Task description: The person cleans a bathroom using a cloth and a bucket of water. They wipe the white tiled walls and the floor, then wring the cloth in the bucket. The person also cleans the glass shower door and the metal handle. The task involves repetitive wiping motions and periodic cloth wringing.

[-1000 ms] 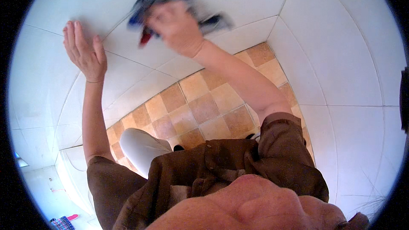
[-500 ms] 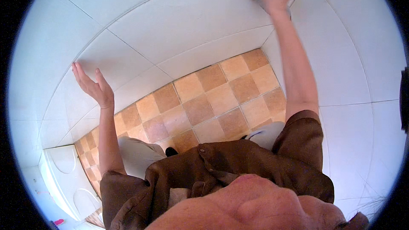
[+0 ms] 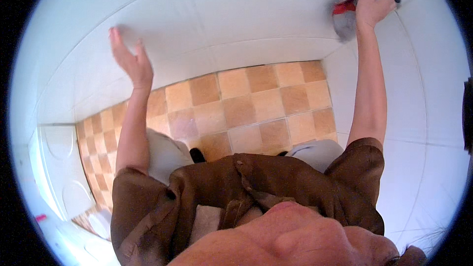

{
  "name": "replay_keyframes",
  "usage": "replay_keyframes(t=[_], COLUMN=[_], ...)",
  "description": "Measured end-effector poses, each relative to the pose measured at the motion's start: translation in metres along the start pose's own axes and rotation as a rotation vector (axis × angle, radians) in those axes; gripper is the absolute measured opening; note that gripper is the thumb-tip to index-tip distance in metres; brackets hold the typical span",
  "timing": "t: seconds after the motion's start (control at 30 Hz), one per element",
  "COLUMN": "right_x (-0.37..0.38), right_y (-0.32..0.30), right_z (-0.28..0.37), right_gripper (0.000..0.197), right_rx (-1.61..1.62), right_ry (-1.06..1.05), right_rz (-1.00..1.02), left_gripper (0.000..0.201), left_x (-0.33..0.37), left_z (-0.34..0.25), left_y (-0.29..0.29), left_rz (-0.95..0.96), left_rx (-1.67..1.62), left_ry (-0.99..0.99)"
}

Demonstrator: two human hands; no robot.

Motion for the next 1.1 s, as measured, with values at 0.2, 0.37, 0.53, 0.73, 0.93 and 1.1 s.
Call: replay_keyframes(t=[0.2, 0.37, 0.53, 0.73, 0.93, 1.1], right_x=[-0.149, -0.301, -0.294, -0.165, -0.287, -0.322], right_y=[0.046, 0.049, 0.04, 0.027, 0.041, 0.042], right_z=[0.223, 0.277, 0.176, 0.076, 0.135, 0.149], right_gripper=[0.043, 0.016, 0.02, 0.059, 0.041, 0.044], right_rx=[0.262, 0.356, 0.253, 0.039, 0.168, 0.284], right_ry=[-0.463, -0.747, -0.677, -0.116, -0.112, -0.103], right_rz=[0.37, 0.551, 0.601, 0.132, 0.539, 0.747], left_gripper=[0.06, 0.059, 0.058, 0.056, 0.057, 0.056], left_x=[-0.004, -0.006, -0.011, -0.013, -0.015, -0.015], left_z=[-0.002, -0.005, 0.002, 0.011, 0.012, 0.01], left_y=[0.003, -0.003, -0.015, -0.023, -0.017, -0.013], left_rz=[-0.024, -0.027, 0.004, 0.028, 0.041, 0.043], left_rx=[-0.056, -0.054, -0.116, -0.173, -0.186, -0.124], left_ry=[-0.086, -0.095, -0.137, -0.17, -0.255, -0.161])
Point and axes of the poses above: each hand's wrist, its own x-axis towards the middle knuckle, its own y-axis out of the palm, z = x × y, the point moved 3 cm from there along x, towards the middle knuckle, and after that the axes turned 5 degrees about -x, right-handed, at the moved point
